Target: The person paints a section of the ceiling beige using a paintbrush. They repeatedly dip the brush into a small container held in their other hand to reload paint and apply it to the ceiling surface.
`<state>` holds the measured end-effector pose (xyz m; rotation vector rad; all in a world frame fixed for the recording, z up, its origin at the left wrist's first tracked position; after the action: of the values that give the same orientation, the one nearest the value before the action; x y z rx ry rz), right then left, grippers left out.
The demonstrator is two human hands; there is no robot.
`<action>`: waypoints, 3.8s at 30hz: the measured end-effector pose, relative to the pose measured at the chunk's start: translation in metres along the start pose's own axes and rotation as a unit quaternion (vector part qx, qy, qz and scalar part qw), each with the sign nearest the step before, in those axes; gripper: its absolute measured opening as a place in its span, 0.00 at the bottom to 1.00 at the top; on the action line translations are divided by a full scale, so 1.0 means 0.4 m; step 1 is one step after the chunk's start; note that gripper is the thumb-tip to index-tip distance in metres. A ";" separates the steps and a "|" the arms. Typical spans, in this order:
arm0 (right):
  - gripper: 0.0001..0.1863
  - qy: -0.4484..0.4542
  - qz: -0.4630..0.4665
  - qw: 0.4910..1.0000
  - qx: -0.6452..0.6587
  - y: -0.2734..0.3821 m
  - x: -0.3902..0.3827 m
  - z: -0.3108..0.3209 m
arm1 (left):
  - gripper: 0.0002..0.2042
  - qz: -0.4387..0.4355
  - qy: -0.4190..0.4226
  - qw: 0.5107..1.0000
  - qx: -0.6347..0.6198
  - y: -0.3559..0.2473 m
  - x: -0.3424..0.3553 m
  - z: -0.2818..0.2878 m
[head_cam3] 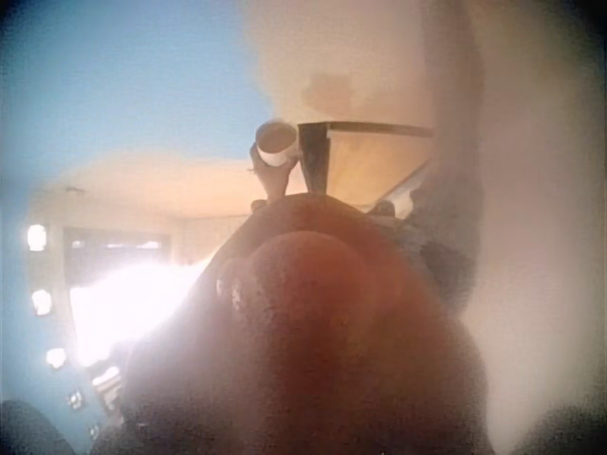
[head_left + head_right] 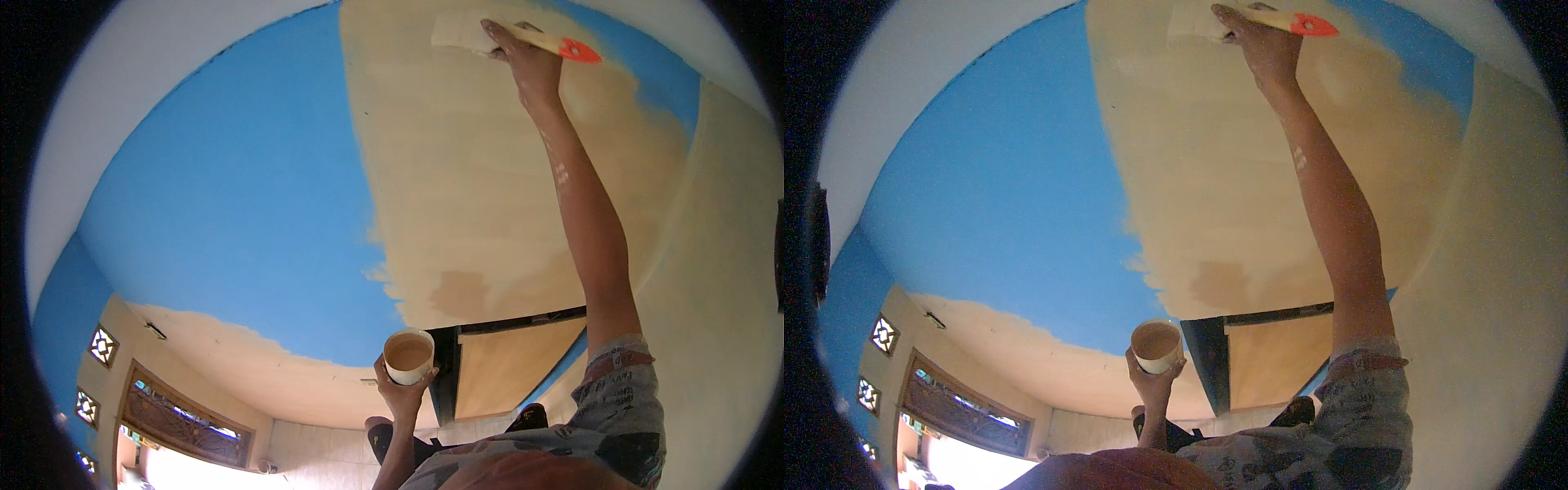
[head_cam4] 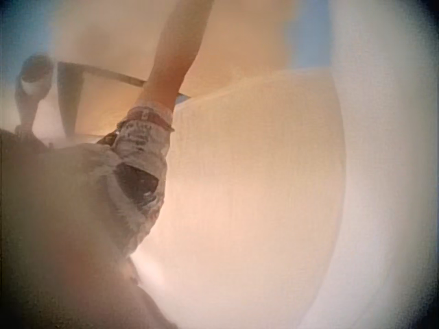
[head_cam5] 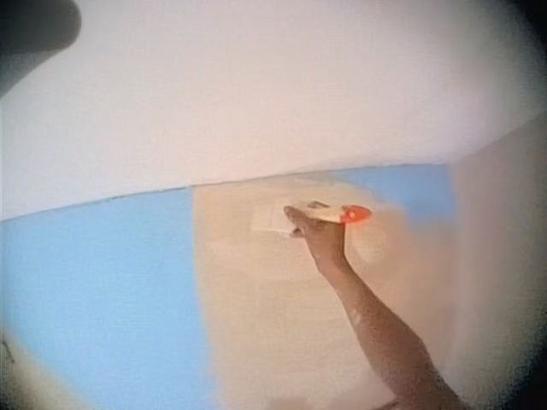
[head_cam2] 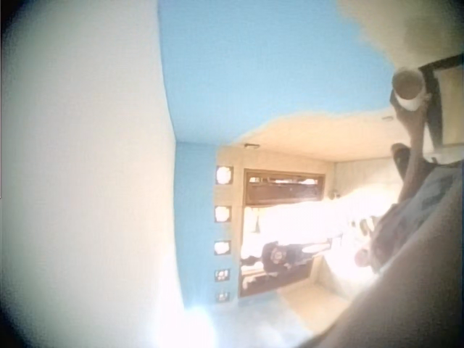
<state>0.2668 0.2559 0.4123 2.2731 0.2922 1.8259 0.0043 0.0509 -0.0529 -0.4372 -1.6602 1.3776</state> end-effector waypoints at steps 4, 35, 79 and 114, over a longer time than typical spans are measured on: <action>0.14 -0.015 0.057 0.989 -0.137 -0.030 0.066 0.009 | 0.43 0.001 0.014 1.000 -0.020 -0.001 0.003 -0.008; 0.15 -0.063 0.148 0.935 -0.316 -0.072 0.125 -0.060 | 0.43 0.035 0.089 0.995 0.018 0.026 -0.004 -0.021; 0.17 -0.084 0.166 0.804 -0.564 -0.226 0.022 0.222 | 0.43 0.051 0.082 0.994 -0.041 0.013 -0.022 -0.021; 0.04 -0.332 -0.410 0.846 0.079 -0.239 -1.194 0.596 | 0.43 0.042 0.126 0.991 -0.016 -0.008 -0.024 -0.080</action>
<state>0.3961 0.2023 -0.1117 2.1766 1.0897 0.5711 0.0360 0.0616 -0.0551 -0.6785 -1.4718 1.2999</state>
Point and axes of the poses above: each hand's wrist, its own x-axis towards the middle knuckle, its own z-axis out of the back of the hand, y = z × x, the point moved 7 cm from there along x, towards the middle knuckle, and after that the axes turned 2 degrees about -x, right-handed, at the moved point
